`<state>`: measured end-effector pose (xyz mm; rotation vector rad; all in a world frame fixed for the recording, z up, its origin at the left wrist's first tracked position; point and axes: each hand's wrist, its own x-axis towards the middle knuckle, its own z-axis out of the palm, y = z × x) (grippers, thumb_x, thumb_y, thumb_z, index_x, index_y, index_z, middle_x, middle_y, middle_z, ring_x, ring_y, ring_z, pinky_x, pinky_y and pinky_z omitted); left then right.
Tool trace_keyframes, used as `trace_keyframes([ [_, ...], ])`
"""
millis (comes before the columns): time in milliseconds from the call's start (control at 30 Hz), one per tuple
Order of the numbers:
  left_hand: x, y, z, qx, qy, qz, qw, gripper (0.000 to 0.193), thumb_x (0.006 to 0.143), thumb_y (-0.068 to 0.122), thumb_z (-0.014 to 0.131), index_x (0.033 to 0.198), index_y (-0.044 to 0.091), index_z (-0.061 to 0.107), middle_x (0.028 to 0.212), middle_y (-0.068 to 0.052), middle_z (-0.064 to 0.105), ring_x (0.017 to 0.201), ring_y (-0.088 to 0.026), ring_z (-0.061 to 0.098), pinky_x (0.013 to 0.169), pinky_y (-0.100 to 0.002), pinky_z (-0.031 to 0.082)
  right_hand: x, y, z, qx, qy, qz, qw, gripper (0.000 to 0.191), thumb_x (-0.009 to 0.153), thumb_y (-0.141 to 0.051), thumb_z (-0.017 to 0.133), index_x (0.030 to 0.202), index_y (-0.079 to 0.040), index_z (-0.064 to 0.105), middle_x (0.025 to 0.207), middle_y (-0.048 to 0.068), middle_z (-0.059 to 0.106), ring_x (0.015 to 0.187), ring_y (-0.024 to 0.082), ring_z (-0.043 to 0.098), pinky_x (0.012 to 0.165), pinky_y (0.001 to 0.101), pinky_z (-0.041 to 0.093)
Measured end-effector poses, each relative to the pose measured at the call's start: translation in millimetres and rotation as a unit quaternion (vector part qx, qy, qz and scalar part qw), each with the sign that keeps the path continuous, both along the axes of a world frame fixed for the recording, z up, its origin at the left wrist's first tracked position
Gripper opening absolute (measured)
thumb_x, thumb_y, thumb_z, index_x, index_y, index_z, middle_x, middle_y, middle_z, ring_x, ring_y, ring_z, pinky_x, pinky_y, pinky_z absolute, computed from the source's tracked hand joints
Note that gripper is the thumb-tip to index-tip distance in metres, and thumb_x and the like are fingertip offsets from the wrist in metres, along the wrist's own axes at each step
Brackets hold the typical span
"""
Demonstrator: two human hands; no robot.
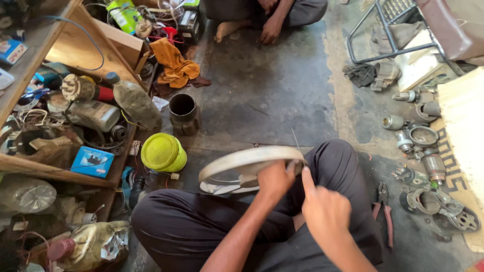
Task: The person sits on the floor and uses a metal file to smooth the edges of a fan blade. They hold the blade with one hand and file the edge with the other, rotating the blade to work on different sections.
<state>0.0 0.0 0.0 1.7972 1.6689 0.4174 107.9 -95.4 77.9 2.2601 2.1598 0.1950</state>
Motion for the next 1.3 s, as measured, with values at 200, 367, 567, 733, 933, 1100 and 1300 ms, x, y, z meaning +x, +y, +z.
trace_keyframes([
  [200, -15.7, 18.3, 18.7, 0.104, -0.08, 0.051, 0.99, 0.036, 0.092, 0.037, 0.063, 0.115, 0.011, 0.071, 0.101, -0.019, 0.075, 0.094, -0.042, 0.069, 0.079, -0.052, 0.052, -2.7, -11.5, 29.6, 0.033, 0.05, 0.061, 0.996, 0.066, 0.077, -0.013, 0.065, 0.143, -0.02, 0.063, 0.058, 0.008, 0.067, 0.048, 0.03, 0.068, 0.047, 0.0437, 0.054],
  [367, -12.5, 15.3, 19.2, 0.121, -0.069, 0.052, 0.989, 0.036, 0.092, 0.039, 0.066, 0.111, 0.01, 0.072, 0.103, -0.018, 0.074, 0.097, -0.041, 0.069, 0.081, -0.051, 0.053, -14.5, -32.9, 45.8, 0.005, 0.048, 0.03, 0.998, 0.064, 0.076, -0.014, 0.066, 0.139, -0.024, 0.065, 0.058, 0.007, 0.067, 0.048, 0.03, 0.068, 0.048, 0.0435, 0.055],
  [567, -20.7, 22.2, 22.4, 0.11, -0.086, 0.077, 0.987, 0.039, 0.092, 0.042, 0.066, 0.115, 0.01, 0.072, 0.103, -0.018, 0.075, 0.096, -0.041, 0.07, 0.082, -0.051, 0.053, -25.7, -29.5, 42.4, 0.043, 0.055, 0.044, 0.997, 0.068, 0.068, -0.017, 0.067, 0.137, -0.018, 0.066, 0.06, 0.008, 0.067, 0.047, 0.029, 0.068, 0.046, 0.0433, 0.055],
  [733, -10.8, 9.8, 21.5, 0.049, -0.074, 0.049, 0.995, 0.04, 0.092, 0.047, 0.064, 0.114, 0.015, 0.074, 0.095, -0.016, 0.075, 0.091, -0.039, 0.072, 0.08, -0.05, 0.054, -5.0, -6.4, 20.1, 0.056, 0.021, 0.013, 0.998, 0.058, 0.078, -0.013, 0.065, 0.136, -0.021, 0.065, 0.057, 0.008, 0.066, 0.047, 0.029, 0.067, 0.046, 0.0435, 0.053],
  [933, -16.1, 16.8, 15.5, 0.11, -0.095, 0.071, 0.987, 0.038, 0.091, 0.045, 0.064, 0.11, 0.014, 0.075, 0.094, -0.014, 0.076, 0.088, -0.038, 0.072, 0.076, -0.049, 0.055, -6.7, -2.0, 15.8, 0.036, 0.011, 0.043, 0.998, 0.066, 0.076, -0.011, 0.063, 0.141, -0.019, 0.063, 0.056, 0.008, 0.066, 0.046, 0.029, 0.066, 0.044, 0.0434, 0.052],
  [1100, -21.0, 26.0, 18.8, 0.176, -0.126, 0.074, 0.974, 0.033, 0.087, 0.041, 0.068, 0.102, 0.012, 0.078, 0.097, -0.012, 0.077, 0.09, -0.036, 0.073, 0.077, -0.047, 0.056, -3.2, -26.1, 21.9, 0.042, 0.024, 0.051, 0.998, 0.066, 0.074, -0.014, 0.064, 0.14, -0.022, 0.065, 0.055, 0.007, 0.066, 0.045, 0.029, 0.065, 0.044, 0.0435, 0.052],
  [1300, -14.0, 7.2, 26.6, 0.031, -0.085, 0.032, 0.995, 0.035, 0.091, 0.043, 0.064, 0.11, 0.016, 0.076, 0.099, -0.011, 0.077, 0.091, -0.036, 0.072, 0.077, -0.049, 0.055, -8.6, 8.3, 8.9, 0.055, -0.001, 0.036, 0.998, 0.06, 0.08, -0.012, 0.063, 0.139, -0.019, 0.063, 0.057, 0.006, 0.067, 0.047, 0.027, 0.067, 0.045, 0.0415, 0.053],
])
